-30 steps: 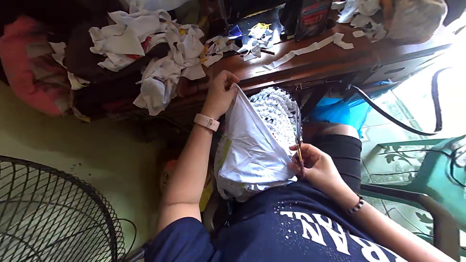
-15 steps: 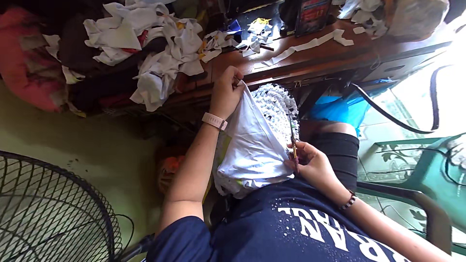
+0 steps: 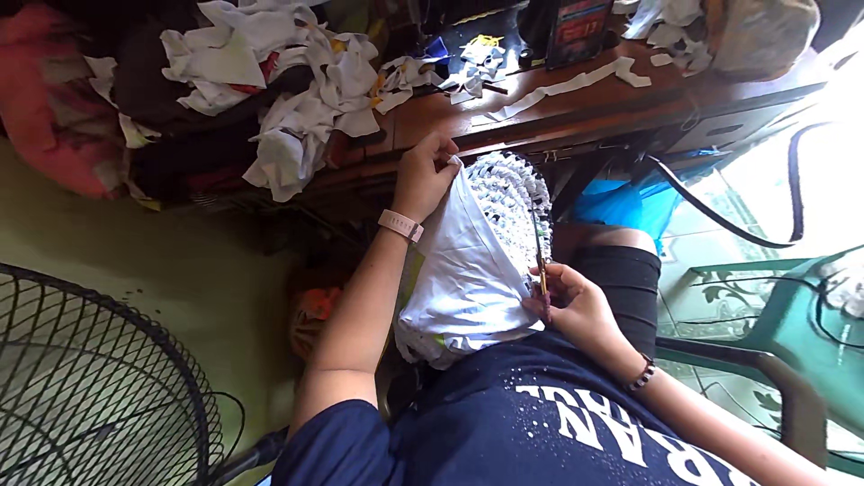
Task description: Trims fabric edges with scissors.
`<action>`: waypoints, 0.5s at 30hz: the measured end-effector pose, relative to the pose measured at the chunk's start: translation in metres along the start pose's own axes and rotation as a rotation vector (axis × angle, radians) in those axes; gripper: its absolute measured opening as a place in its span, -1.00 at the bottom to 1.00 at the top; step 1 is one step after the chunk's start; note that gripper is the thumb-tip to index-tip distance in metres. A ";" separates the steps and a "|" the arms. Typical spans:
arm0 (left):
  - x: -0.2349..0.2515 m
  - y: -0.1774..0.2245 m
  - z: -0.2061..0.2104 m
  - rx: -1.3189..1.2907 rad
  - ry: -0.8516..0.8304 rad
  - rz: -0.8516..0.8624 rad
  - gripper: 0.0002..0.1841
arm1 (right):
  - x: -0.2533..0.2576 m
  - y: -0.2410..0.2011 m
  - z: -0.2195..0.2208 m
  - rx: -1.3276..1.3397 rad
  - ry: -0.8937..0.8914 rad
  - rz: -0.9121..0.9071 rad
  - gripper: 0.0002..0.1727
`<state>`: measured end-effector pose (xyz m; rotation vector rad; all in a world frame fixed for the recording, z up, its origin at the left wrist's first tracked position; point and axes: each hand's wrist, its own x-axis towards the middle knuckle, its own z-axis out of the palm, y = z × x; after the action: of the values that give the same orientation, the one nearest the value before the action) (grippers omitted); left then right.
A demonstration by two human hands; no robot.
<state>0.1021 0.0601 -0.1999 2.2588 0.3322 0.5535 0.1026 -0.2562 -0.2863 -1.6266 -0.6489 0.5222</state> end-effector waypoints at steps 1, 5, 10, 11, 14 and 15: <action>-0.001 0.000 0.000 -0.006 0.002 0.005 -0.74 | -0.001 0.000 0.000 -0.002 0.002 -0.014 -0.43; -0.004 -0.001 0.001 -0.035 0.011 0.023 -0.71 | -0.004 -0.004 0.000 -0.019 0.035 -0.054 -0.41; -0.008 -0.005 0.001 -0.035 0.016 0.032 -0.70 | -0.004 -0.007 0.000 -0.063 0.096 -0.114 -0.39; -0.008 -0.005 0.001 -0.031 0.019 0.031 -0.71 | -0.003 -0.007 0.000 -0.076 0.098 -0.131 -0.39; -0.010 -0.005 0.003 -0.036 0.034 0.026 -0.73 | 0.001 -0.010 0.000 -0.088 0.085 -0.154 -0.39; -0.010 -0.005 0.003 -0.034 0.038 0.025 -0.74 | 0.003 -0.012 0.001 -0.090 0.077 -0.152 -0.39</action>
<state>0.0945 0.0574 -0.2088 2.2243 0.3121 0.6115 0.1029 -0.2527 -0.2747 -1.6572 -0.7404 0.3218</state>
